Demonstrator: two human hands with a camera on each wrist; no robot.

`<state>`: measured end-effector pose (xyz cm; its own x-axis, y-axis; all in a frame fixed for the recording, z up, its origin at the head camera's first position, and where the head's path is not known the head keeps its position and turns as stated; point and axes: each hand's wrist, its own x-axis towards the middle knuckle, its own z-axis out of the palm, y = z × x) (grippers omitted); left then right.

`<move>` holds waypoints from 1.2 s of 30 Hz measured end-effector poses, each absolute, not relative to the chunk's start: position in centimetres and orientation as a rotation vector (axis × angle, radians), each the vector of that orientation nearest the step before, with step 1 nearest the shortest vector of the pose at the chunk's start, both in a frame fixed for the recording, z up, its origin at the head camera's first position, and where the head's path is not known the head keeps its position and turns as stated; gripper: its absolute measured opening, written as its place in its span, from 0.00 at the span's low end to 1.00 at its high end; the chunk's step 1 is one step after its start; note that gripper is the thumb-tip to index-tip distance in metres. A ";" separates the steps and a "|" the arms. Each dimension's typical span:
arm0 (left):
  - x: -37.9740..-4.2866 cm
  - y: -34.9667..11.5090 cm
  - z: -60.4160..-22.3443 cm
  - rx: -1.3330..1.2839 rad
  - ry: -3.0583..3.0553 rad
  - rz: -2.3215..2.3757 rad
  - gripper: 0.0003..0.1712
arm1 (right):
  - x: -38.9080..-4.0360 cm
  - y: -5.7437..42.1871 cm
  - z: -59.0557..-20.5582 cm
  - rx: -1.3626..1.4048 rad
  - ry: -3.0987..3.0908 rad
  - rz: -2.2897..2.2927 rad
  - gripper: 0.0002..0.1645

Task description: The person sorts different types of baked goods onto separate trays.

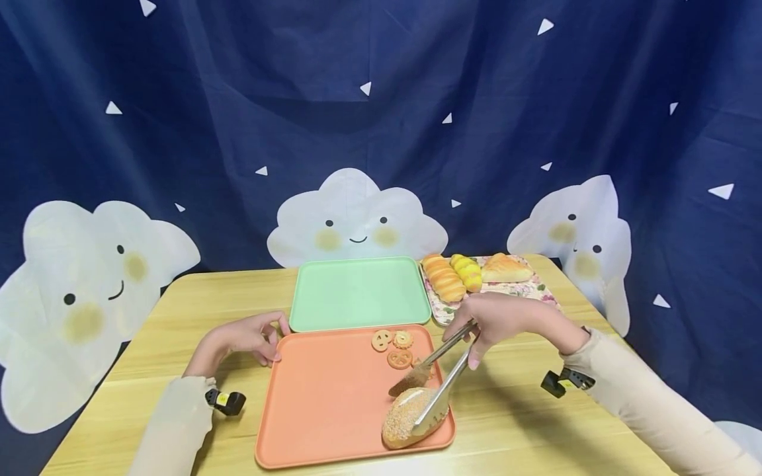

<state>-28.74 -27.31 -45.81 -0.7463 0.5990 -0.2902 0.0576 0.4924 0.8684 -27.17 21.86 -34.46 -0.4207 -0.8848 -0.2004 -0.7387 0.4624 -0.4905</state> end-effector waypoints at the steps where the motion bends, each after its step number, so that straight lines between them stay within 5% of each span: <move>1: -28.7 -27.3 -45.8 0.539 2.166 1.230 0.26 | -27.1 21.9 -34.6 -1.362 2.304 -0.434 0.25; 7: -28.4 -27.3 -45.8 0.530 2.166 1.263 0.25 | -27.1 21.9 -35.6 -1.433 2.409 -0.405 0.24; 15: -28.2 -27.0 -46.1 0.501 2.165 1.268 0.25 | -26.6 21.8 -37.9 -1.657 2.758 -0.193 0.35; 28: -28.4 -27.0 -46.0 0.504 2.217 1.227 0.25 | -26.0 21.1 -39.7 -1.771 2.946 -0.331 0.29; 36: -28.4 -27.0 -46.0 0.499 2.204 1.238 0.25 | -26.4 21.1 -39.9 -1.886 3.169 -0.340 0.35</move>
